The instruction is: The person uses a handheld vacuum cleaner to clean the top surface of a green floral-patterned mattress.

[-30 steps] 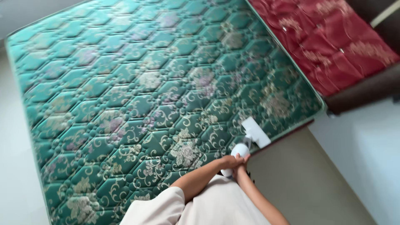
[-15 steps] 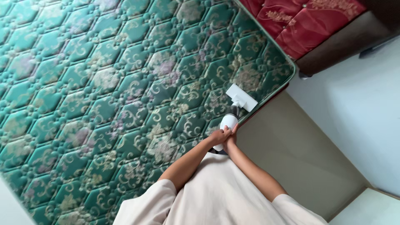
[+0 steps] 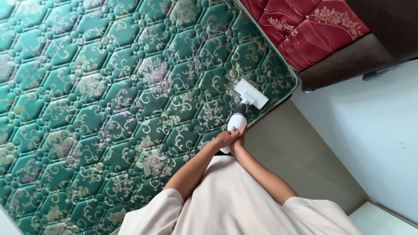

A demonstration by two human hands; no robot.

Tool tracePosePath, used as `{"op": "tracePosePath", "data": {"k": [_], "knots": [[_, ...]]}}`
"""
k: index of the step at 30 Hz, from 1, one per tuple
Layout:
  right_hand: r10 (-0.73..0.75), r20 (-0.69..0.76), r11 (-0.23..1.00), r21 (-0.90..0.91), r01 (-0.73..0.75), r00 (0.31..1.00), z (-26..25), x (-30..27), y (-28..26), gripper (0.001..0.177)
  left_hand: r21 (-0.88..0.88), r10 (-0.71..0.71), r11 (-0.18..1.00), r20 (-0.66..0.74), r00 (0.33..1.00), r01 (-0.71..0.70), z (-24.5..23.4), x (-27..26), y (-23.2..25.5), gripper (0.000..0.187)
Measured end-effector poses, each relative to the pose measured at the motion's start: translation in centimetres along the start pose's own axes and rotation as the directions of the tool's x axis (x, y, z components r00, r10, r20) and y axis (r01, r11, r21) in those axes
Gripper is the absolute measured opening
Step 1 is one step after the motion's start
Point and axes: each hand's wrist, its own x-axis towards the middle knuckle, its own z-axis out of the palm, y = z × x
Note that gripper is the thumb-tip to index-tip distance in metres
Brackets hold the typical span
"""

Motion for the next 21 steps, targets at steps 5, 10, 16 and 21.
{"op": "tracePosePath", "data": {"k": [5,10,16,21], "knots": [[-0.026,0.017,0.999,0.033,0.026,1.000,0.7,-0.8,0.0,0.086,-0.395,-0.478,0.803,0.020,0.878,0.446,-0.2,-1.5,0.3,0.095],[-0.013,0.019,0.987,0.162,0.010,1.000,1.1,-2.1,0.3,0.086,-0.333,-0.506,0.820,-0.044,0.861,0.465,-0.3,-3.5,0.7,0.098],[0.013,-0.013,0.996,0.093,-0.012,1.000,1.4,-5.1,2.5,0.085,-0.351,-0.501,0.810,0.003,0.865,0.470,0.8,-6.7,0.0,0.097],[0.040,0.006,0.989,0.139,-0.040,0.999,1.0,-6.6,2.8,0.085,-0.296,-0.447,0.854,0.000,0.894,0.427,1.3,-7.7,-0.1,0.094]]}}
